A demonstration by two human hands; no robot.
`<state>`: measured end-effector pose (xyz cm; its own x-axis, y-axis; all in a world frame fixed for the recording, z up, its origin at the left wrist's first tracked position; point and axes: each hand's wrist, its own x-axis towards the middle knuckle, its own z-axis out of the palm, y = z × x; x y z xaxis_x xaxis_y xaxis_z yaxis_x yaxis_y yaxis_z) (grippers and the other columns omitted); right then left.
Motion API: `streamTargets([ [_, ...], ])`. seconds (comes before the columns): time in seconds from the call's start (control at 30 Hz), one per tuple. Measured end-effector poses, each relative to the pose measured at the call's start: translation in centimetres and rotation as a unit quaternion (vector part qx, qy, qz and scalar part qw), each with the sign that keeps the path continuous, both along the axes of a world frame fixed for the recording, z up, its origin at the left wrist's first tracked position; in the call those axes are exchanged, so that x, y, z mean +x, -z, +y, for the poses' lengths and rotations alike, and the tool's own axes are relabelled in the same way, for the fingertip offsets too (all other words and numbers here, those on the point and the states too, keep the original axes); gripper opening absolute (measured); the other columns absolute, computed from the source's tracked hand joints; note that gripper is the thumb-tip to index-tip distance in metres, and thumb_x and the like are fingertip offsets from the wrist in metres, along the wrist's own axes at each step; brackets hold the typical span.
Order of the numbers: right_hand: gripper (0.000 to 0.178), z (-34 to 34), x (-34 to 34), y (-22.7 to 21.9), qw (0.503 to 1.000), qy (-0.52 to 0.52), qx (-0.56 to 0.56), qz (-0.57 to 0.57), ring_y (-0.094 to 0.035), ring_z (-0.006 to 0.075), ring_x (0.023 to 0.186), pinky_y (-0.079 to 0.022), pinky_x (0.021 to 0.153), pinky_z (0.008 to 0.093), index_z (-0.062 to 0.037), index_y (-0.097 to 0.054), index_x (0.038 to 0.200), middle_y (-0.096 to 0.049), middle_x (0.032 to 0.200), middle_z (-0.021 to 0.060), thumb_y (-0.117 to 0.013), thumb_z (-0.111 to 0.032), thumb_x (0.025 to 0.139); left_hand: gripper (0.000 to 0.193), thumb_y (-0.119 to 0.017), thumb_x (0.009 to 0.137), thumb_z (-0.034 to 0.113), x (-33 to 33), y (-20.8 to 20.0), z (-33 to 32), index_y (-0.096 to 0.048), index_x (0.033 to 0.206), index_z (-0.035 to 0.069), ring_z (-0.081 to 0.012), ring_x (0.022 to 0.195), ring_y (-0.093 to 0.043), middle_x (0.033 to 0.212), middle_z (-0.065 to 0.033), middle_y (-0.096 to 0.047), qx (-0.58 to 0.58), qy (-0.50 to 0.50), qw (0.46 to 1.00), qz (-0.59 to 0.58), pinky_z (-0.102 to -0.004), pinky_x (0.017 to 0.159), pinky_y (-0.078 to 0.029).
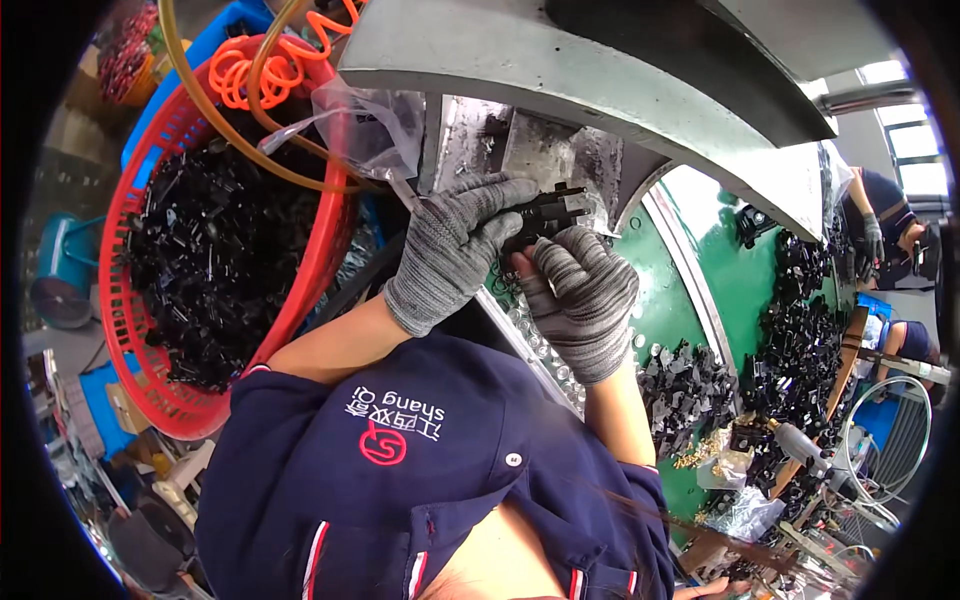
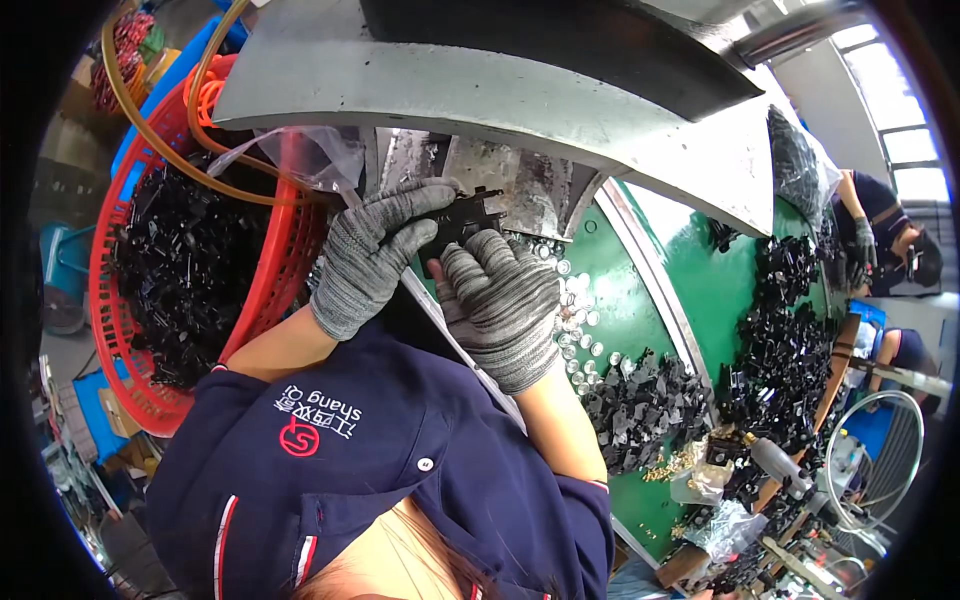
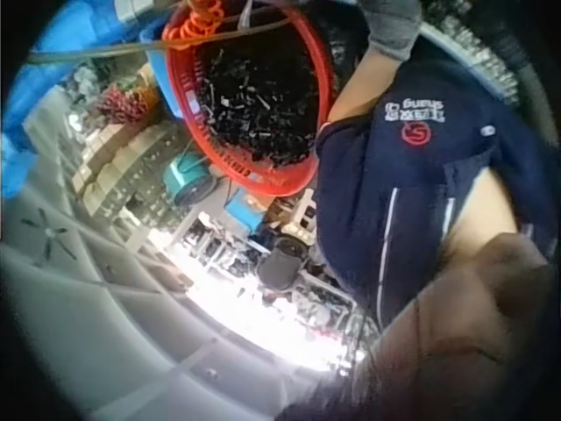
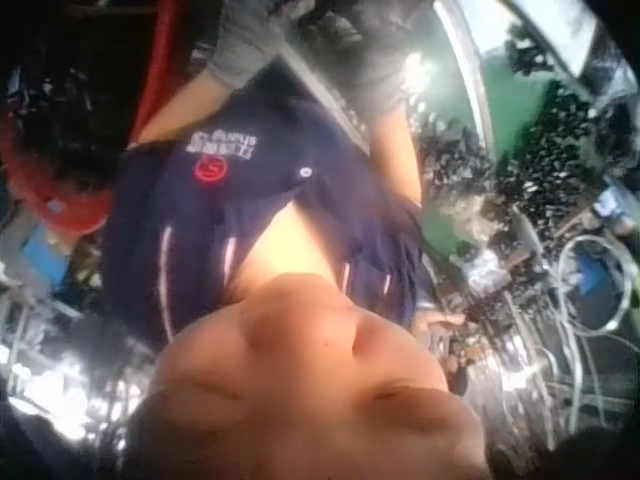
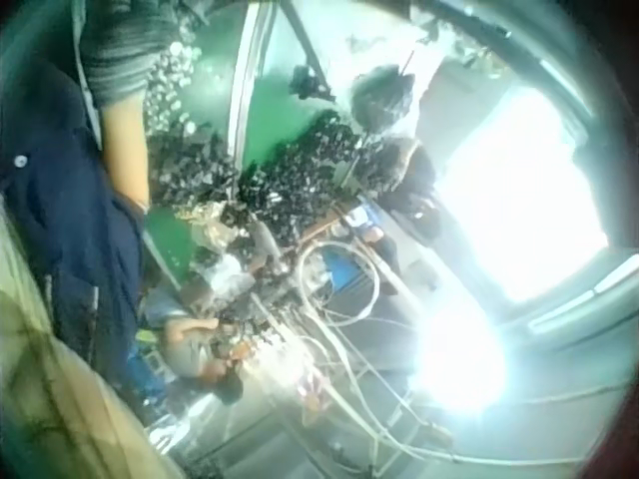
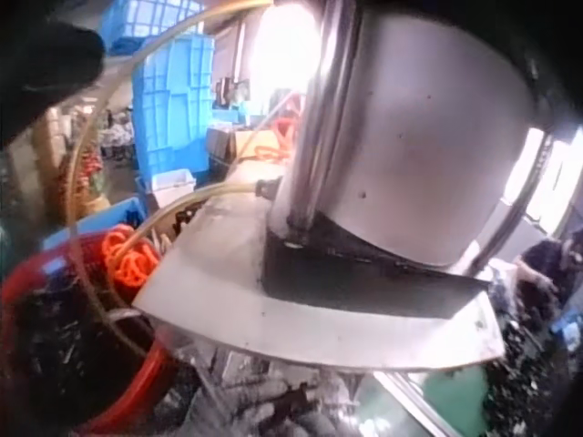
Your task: The recorder is assembling small black plastic components and metal pins using a pneumatic screwdriver and an industrial press machine at a factory workstation.
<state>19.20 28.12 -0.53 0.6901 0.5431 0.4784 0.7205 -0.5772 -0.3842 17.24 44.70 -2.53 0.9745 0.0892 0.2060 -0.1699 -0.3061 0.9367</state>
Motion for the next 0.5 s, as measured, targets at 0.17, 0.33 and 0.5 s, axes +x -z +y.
streamTargets([
  [0.17, 0.031, 0.5, -0.5, 1.5, 0.953, 0.075, 0.185, 0.226, -0.061, 0.0206, 0.065, -0.049, 0.056, 0.0292, -0.0037, -0.062, 0.101, -0.061, 0.084, 0.0080, -0.076, -0.010, 0.074, 0.028, -0.061, 0.084, 0.002, 0.1, -0.5, -0.6, -0.066, 0.111, 0.004, -0.0275, 0.100, -0.064, 0.108, -0.0151, -0.066, 0.023, -0.042, 0.996, -0.079, -0.0319, 0.086, -0.051],
  [0.33, 0.046, 1.8, -0.3, 2.8, 0.773, 0.035, 0.531, 0.346, -0.061, 0.0135, 0.080, -0.051, 0.066, 0.0246, -0.0022, -0.055, 0.115, -0.063, 0.092, 0.0061, -0.077, -0.007, 0.075, 0.030, -0.061, 0.084, 0.003, 0.0, 0.0, -1.1, -0.065, 0.113, 0.006, -0.0281, 0.100, -0.064, 0.114, -0.0140, -0.064, 0.039, -0.054, 0.988, -0.143, -0.0316, 0.084, -0.051],
  [0.5, 0.055, 0.1, -0.7, 2.8, 0.700, 0.018, 0.496, 0.514, -0.062, 0.0152, 0.088, -0.052, 0.076, 0.0267, -0.0008, -0.051, 0.123, -0.064, 0.100, 0.0078, -0.077, -0.009, 0.075, 0.033, -0.063, 0.083, 0.006, -0.8, 0.0, -1.3, -0.063, 0.116, 0.006, -0.0282, 0.107, -0.060, 0.122, -0.0136, -0.060, 0.079, -0.026, 0.984, -0.157, -0.0328, 0.089, -0.049],
])
